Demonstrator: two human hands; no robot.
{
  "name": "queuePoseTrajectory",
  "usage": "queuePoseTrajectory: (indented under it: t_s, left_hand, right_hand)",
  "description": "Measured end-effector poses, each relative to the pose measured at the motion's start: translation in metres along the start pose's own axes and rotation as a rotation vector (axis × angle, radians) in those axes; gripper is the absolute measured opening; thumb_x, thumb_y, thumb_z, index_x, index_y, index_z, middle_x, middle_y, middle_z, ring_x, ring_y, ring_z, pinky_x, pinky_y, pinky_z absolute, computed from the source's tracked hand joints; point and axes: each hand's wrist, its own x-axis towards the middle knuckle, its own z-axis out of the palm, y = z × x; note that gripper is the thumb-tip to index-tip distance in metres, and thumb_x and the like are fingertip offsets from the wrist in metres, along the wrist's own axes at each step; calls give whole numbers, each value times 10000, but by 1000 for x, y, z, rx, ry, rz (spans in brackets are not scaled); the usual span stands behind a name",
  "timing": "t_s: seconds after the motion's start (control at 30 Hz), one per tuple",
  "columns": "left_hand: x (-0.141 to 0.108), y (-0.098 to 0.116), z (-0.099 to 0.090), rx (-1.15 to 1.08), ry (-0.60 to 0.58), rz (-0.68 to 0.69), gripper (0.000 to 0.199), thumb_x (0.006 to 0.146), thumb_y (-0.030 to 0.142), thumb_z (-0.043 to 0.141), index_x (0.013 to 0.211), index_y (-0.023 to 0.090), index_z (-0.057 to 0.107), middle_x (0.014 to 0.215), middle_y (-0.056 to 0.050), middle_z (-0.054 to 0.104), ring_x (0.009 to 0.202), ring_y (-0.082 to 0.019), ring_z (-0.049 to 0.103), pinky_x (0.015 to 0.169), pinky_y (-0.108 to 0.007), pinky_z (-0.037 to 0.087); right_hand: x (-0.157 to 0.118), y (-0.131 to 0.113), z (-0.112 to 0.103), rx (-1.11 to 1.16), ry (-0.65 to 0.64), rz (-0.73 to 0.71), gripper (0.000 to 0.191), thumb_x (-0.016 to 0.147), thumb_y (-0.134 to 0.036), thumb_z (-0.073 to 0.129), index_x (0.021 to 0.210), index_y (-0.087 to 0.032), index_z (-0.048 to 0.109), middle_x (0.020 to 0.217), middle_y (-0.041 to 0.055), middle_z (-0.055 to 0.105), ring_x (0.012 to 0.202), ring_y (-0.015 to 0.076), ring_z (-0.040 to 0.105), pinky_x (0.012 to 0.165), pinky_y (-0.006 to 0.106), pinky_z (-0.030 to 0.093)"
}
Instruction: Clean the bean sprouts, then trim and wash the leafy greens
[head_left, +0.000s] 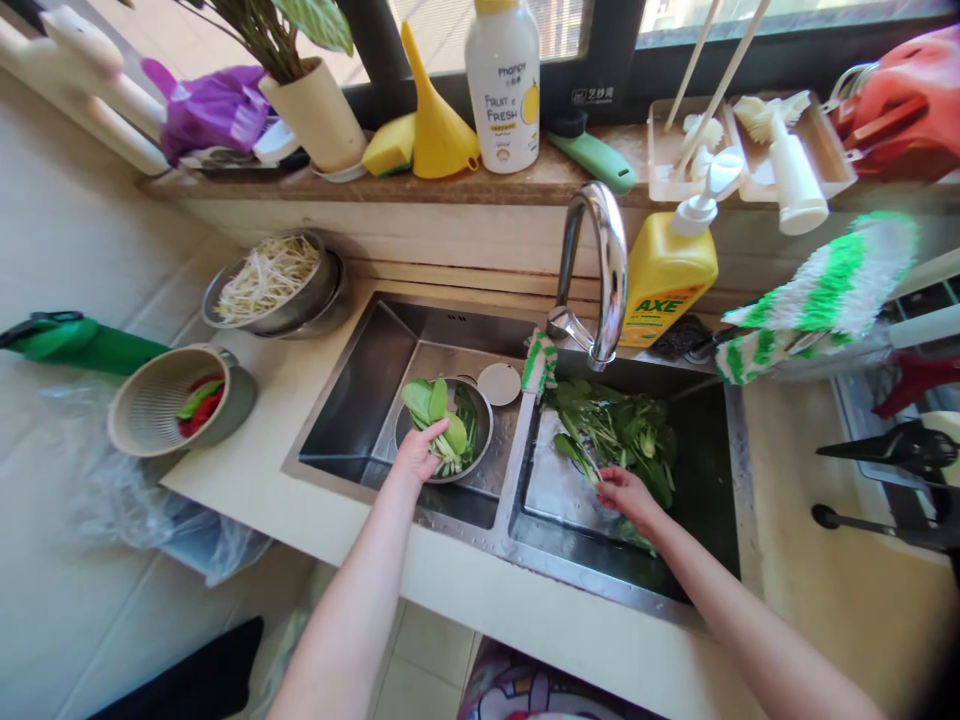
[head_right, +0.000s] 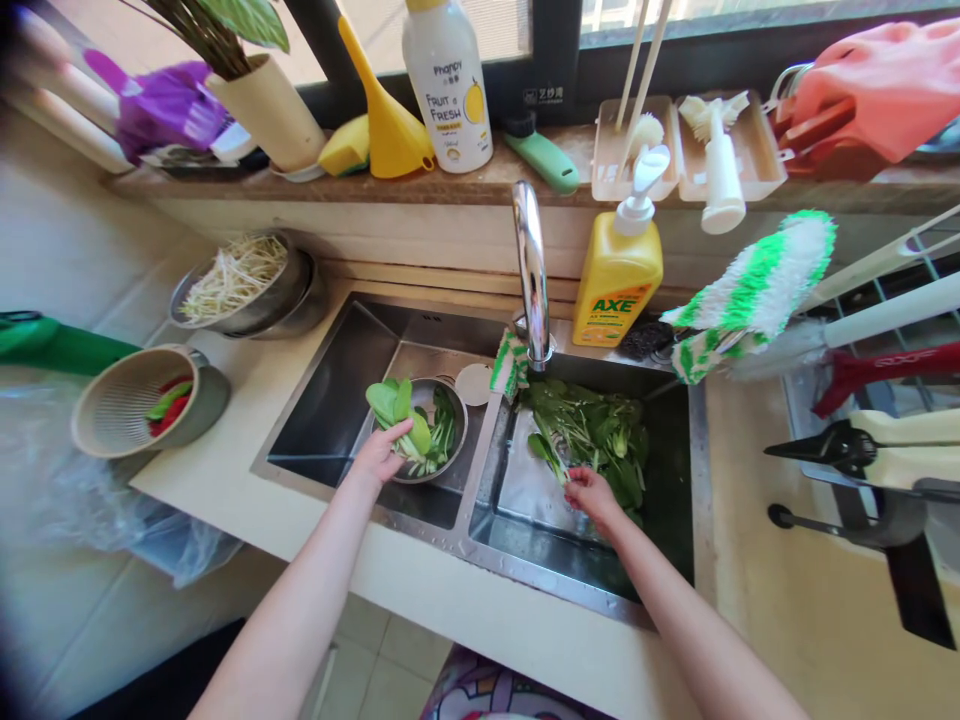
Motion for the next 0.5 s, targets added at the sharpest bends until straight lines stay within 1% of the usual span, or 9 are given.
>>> queuePoseTrajectory:
  t_s: [0.07, 0.1, 0.17, 0.23, 0.3, 0.37, 0.43, 0.5]
  left_hand:
    - [17, -5, -8, 89, 92, 64, 325, 517, 94, 716, 825, 113, 612, 673, -43, 671, 666, -194, 654, 726, -347, 508]
    - [27, -8, -13, 190, 160, 118, 342, 509, 103, 716, 833, 114, 609, 678, -43, 671, 680, -195, 653, 723, -336, 502]
    - [45, -12, -24, 461, 298, 232, 339, 520, 126, 701, 845, 117, 607, 702, -48, 672, 722, -196, 648, 717, -308, 487]
    - [59, -15, -36, 699, 380, 295, 286, 544, 126, 671, 823, 122, 608, 716, -56, 668, 779, -212, 638, 715, -294, 470]
    - [70, -17, -45, 813, 397, 287, 200, 538, 94, 651, 728, 135, 604, 679, -57, 653, 832, -243, 625, 723, -299, 452]
    - [76, -18, -52, 870, 374, 255, 149, 513, 56, 645, 605, 151, 575, 614, -56, 627, 869, -273, 611, 738, -310, 436]
    - [79, -21, -54, 923, 324, 223, 173, 489, 28, 648, 525, 156, 537, 581, -64, 609, 897, -298, 597, 755, -318, 425]
    - [80, -24, -52, 943, 244, 206, 193, 473, 12, 661, 517, 145, 528, 621, -84, 621, 937, -308, 578, 784, -318, 415]
  right_hand:
    - [3, 6, -5, -27, 30, 14, 175, 628, -105, 578, 758, -182, 490, 533, -56, 523, 447, 75, 519, 442, 171, 410]
    - [5, 10, -7, -32, 41, 15, 178, 623, -111, 586, 745, -185, 480, 527, -60, 518, 446, 76, 519, 442, 173, 409]
    - [6, 16, -11, -30, 46, 2, 190, 609, -119, 596, 724, -190, 464, 519, -66, 511, 448, 76, 519, 450, 175, 411]
    - [6, 20, -13, -30, 42, -17, 203, 594, -123, 606, 714, -191, 457, 523, -68, 512, 454, 74, 520, 454, 174, 407]
    - [6, 22, -15, -47, 35, -20, 213, 583, -129, 616, 713, -192, 461, 534, -63, 522, 465, 76, 527, 458, 175, 405]
    - [5, 23, -15, -73, 28, -10, 219, 576, -140, 626, 709, -194, 460, 531, -59, 526, 470, 83, 532, 453, 178, 399]
    - [5, 25, -14, -86, 18, 3, 226, 573, -156, 635, 705, -198, 456, 524, -58, 525, 465, 89, 531, 448, 185, 396]
    - [5, 27, -13, -82, 6, 11, 234, 573, -165, 641, 704, -201, 451, 524, -57, 529, 464, 91, 529, 451, 191, 400]
